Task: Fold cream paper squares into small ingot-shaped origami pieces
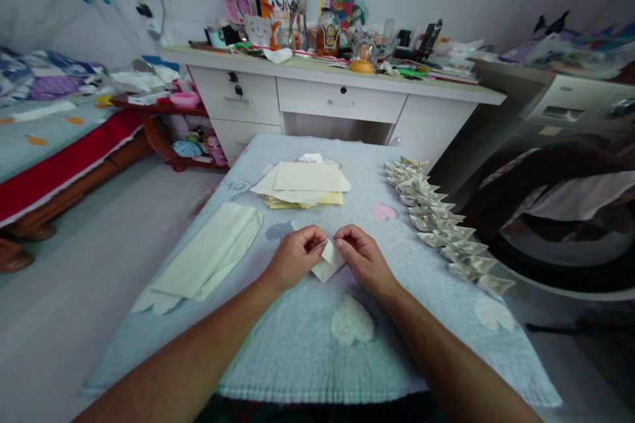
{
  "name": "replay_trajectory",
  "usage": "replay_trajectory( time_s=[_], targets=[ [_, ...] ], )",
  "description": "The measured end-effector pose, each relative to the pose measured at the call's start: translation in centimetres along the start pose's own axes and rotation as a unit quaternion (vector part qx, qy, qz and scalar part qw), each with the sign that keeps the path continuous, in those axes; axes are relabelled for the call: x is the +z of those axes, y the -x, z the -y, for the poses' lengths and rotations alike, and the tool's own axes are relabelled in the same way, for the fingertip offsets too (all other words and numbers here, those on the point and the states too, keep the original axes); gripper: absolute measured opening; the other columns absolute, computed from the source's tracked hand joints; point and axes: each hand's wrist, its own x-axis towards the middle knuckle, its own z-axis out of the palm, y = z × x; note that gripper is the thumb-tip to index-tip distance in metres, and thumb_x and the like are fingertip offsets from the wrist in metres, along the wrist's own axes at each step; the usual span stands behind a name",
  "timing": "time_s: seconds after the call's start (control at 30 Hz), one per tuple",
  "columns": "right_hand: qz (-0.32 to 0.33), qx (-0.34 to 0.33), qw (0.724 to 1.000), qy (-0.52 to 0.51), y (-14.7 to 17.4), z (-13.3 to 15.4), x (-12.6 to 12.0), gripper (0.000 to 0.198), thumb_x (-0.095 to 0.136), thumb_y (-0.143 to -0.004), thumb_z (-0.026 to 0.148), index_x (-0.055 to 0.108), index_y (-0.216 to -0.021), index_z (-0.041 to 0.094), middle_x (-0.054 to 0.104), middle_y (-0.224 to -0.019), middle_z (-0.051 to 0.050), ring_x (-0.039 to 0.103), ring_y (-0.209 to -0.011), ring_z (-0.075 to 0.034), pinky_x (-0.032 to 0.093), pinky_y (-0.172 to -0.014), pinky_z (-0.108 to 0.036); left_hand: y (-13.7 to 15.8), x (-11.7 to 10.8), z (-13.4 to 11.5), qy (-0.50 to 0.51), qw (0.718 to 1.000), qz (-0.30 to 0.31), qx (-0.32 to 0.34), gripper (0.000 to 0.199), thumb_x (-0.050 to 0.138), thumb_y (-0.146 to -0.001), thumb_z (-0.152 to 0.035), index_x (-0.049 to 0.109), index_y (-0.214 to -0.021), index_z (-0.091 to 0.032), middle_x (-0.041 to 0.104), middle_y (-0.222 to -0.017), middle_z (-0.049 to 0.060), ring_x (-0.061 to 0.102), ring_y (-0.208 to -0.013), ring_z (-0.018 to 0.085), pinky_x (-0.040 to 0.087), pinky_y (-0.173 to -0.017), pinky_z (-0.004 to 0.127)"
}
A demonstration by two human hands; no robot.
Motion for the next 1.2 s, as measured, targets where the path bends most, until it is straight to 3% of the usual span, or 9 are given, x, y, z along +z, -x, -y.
replay_trajectory(
  time_s=[0.3, 0.67, 1.2],
  targets=[
    [0.048, 0.058, 0.994, -0.076, -0.05, -0.01, 0.13, 0.028, 0.063, -0.081, 0.045, 0.059, -0.077, 0.017, 0.052, -0.065, 0.002, 0.044, -0.059, -0.01, 0.035, -0.056, -0.022, 0.06, -0.07, -0.36, 0.012, 1.0, 0.02, -0.018, 0.016, 0.061, -0.077, -0.03, 0.059, -0.075, -0.015, 0.053, -0.063, -0.004, 0.047, -0.058, 0.009, 0.036, -0.054, 0.019],
    [0.056, 0.063, 0.993, -0.088, -0.11, -0.31, 0.22, 0.03, 0.067, -0.077, 0.045, 0.057, -0.075, 0.017, 0.052, -0.064, 0.003, 0.045, -0.059, -0.01, 0.036, -0.058, -0.023, 0.2, -0.09, -0.3, -0.018, 0.999, 0.031, -0.011, 0.013, 0.063, -0.074, -0.027, 0.058, -0.074, -0.015, 0.05, -0.062, -0.005, 0.044, -0.058, 0.009, 0.034, -0.053, 0.019],
    [0.064, 0.079, 0.989, -0.109, -0.17, -0.33, -0.07, 0.03, 0.071, -0.073, 0.044, 0.057, -0.074, 0.017, 0.054, -0.065, 0.003, 0.047, -0.058, -0.009, 0.037, -0.057, -0.022, 0.59, -0.38, -0.63, -0.083, 0.996, 0.031, 0.03, 0.011, 0.064, -0.072, -0.024, 0.062, -0.08, -0.017, 0.057, -0.066, -0.004, 0.051, -0.062, 0.01, 0.038, -0.06, 0.021]
  ],
)
